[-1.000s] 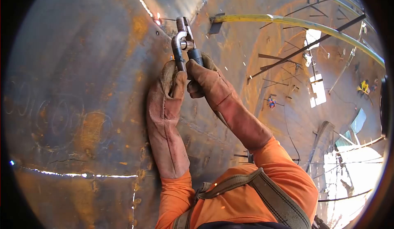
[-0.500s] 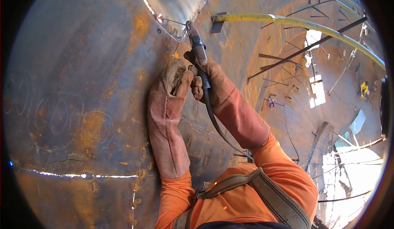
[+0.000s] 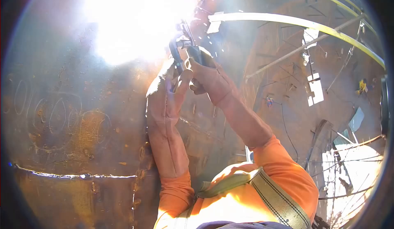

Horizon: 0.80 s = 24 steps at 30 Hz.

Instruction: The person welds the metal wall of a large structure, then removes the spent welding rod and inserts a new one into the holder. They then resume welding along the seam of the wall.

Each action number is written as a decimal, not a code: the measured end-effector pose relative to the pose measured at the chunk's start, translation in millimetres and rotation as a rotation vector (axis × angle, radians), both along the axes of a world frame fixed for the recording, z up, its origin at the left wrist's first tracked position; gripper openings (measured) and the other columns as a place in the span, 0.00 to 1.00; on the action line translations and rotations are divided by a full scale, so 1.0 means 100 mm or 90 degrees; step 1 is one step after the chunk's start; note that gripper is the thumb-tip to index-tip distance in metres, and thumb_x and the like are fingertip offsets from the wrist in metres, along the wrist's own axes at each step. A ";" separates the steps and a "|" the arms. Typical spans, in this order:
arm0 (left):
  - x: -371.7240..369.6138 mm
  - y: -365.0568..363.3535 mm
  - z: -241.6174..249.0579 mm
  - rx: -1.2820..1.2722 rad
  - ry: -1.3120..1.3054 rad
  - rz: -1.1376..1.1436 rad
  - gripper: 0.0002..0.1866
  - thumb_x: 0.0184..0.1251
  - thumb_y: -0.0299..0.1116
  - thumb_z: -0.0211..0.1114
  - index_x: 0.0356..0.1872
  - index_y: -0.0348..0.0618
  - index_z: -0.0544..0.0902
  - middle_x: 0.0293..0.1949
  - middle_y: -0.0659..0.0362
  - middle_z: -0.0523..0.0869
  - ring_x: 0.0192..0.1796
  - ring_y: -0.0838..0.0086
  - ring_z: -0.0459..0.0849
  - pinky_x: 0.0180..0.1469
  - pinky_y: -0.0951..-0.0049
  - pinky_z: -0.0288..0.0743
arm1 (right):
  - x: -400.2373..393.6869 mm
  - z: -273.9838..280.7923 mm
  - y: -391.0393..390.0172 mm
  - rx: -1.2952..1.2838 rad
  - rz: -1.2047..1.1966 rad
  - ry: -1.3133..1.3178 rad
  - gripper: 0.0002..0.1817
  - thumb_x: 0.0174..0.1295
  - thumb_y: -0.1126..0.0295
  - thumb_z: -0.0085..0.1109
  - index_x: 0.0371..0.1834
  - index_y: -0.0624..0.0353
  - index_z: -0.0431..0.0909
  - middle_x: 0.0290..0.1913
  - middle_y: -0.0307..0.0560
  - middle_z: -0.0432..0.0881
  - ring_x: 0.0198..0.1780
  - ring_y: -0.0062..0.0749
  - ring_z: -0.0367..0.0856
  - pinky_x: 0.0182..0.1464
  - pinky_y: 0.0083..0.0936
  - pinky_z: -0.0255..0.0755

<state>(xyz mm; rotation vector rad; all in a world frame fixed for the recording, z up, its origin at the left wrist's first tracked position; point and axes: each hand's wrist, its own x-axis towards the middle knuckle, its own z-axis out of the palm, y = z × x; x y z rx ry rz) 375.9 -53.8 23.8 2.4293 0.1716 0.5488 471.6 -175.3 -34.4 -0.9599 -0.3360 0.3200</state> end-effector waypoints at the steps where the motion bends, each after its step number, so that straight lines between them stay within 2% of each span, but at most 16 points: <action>1: -0.02 -0.03 0.01 0.007 0.025 0.026 0.21 0.83 0.41 0.76 0.68 0.41 0.88 0.48 0.53 0.96 0.45 0.70 0.94 0.53 0.65 0.87 | 0.02 -0.02 0.00 -0.001 0.001 0.003 0.29 0.83 0.48 0.64 0.79 0.48 0.76 0.40 0.31 0.82 0.32 0.16 0.78 0.30 0.22 0.73; 3: 0.00 -0.08 0.03 -0.099 -0.069 -0.085 0.19 0.85 0.40 0.75 0.67 0.41 0.88 0.51 0.53 0.97 0.47 0.70 0.94 0.54 0.63 0.88 | 0.03 -0.05 0.02 -0.004 0.000 0.008 0.29 0.83 0.48 0.64 0.80 0.48 0.76 0.40 0.32 0.81 0.32 0.16 0.78 0.31 0.22 0.72; 4: 0.04 0.00 -0.01 -0.001 -0.083 -0.068 0.19 0.84 0.40 0.76 0.65 0.41 0.88 0.49 0.52 0.98 0.45 0.67 0.95 0.52 0.61 0.88 | 0.04 -0.07 0.03 -0.007 -0.003 0.009 0.30 0.83 0.48 0.64 0.80 0.48 0.76 0.40 0.32 0.80 0.32 0.16 0.77 0.31 0.22 0.72; 7: 0.06 0.00 -0.05 -0.074 -0.068 -0.062 0.19 0.83 0.41 0.77 0.65 0.41 0.88 0.46 0.52 0.98 0.46 0.66 0.97 0.50 0.59 0.89 | 0.04 -0.12 0.08 -0.014 -0.016 0.016 0.30 0.82 0.49 0.63 0.82 0.48 0.76 0.41 0.32 0.79 0.33 0.16 0.76 0.32 0.22 0.72; 9: 0.06 0.03 -0.01 -0.032 -0.048 -0.048 0.21 0.83 0.42 0.78 0.66 0.41 0.87 0.44 0.53 0.99 0.47 0.64 0.99 0.49 0.59 0.90 | 0.06 -0.14 0.11 -0.023 -0.028 0.016 0.31 0.82 0.49 0.63 0.83 0.49 0.76 0.41 0.32 0.79 0.33 0.16 0.76 0.33 0.23 0.72; 11: 0.09 0.10 -0.07 -0.028 -0.093 -0.107 0.28 0.84 0.42 0.76 0.76 0.38 0.84 0.59 0.51 0.95 0.58 0.69 0.93 0.64 0.63 0.86 | 0.05 -0.09 0.12 -0.038 -0.041 0.015 0.31 0.82 0.50 0.63 0.84 0.49 0.75 0.41 0.32 0.78 0.34 0.15 0.75 0.34 0.23 0.72; 12: 0.07 0.07 -0.06 -0.028 -0.093 -0.106 0.28 0.84 0.42 0.76 0.76 0.38 0.84 0.59 0.51 0.95 0.58 0.69 0.93 0.64 0.63 0.86 | 0.01 -0.04 0.09 -0.038 -0.041 0.015 0.31 0.82 0.50 0.63 0.84 0.49 0.75 0.41 0.32 0.78 0.34 0.15 0.75 0.34 0.23 0.72; 14: 0.01 -0.02 0.00 -0.082 -0.034 -0.040 0.30 0.83 0.42 0.76 0.77 0.37 0.84 0.60 0.52 0.94 0.59 0.69 0.92 0.66 0.64 0.85 | -0.07 0.06 -0.02 0.042 0.009 0.050 0.22 0.84 0.51 0.66 0.73 0.46 0.79 0.37 0.31 0.83 0.26 0.18 0.77 0.25 0.21 0.69; 18: -0.01 -0.06 0.10 -0.115 0.002 -0.035 0.28 0.83 0.43 0.76 0.76 0.38 0.85 0.58 0.53 0.94 0.57 0.69 0.92 0.64 0.64 0.85 | -0.03 -0.04 -0.02 0.069 0.040 0.028 0.23 0.85 0.51 0.65 0.75 0.46 0.77 0.37 0.31 0.83 0.26 0.17 0.78 0.24 0.19 0.68; 21: -0.02 -0.05 0.10 -0.067 -0.025 -0.066 0.27 0.84 0.44 0.74 0.75 0.39 0.85 0.54 0.55 0.95 0.54 0.70 0.91 0.61 0.63 0.85 | 0.02 -0.04 -0.01 0.055 0.052 0.025 0.26 0.85 0.51 0.66 0.79 0.46 0.75 0.37 0.32 0.83 0.26 0.16 0.78 0.25 0.19 0.68; 24: 0.00 -0.04 0.07 -0.050 -0.011 -0.046 0.24 0.85 0.44 0.75 0.71 0.39 0.86 0.53 0.50 0.96 0.53 0.64 0.96 0.56 0.60 0.89 | 0.07 -0.06 0.02 0.041 0.064 0.021 0.29 0.84 0.52 0.66 0.82 0.47 0.73 0.37 0.32 0.84 0.26 0.16 0.78 0.26 0.18 0.68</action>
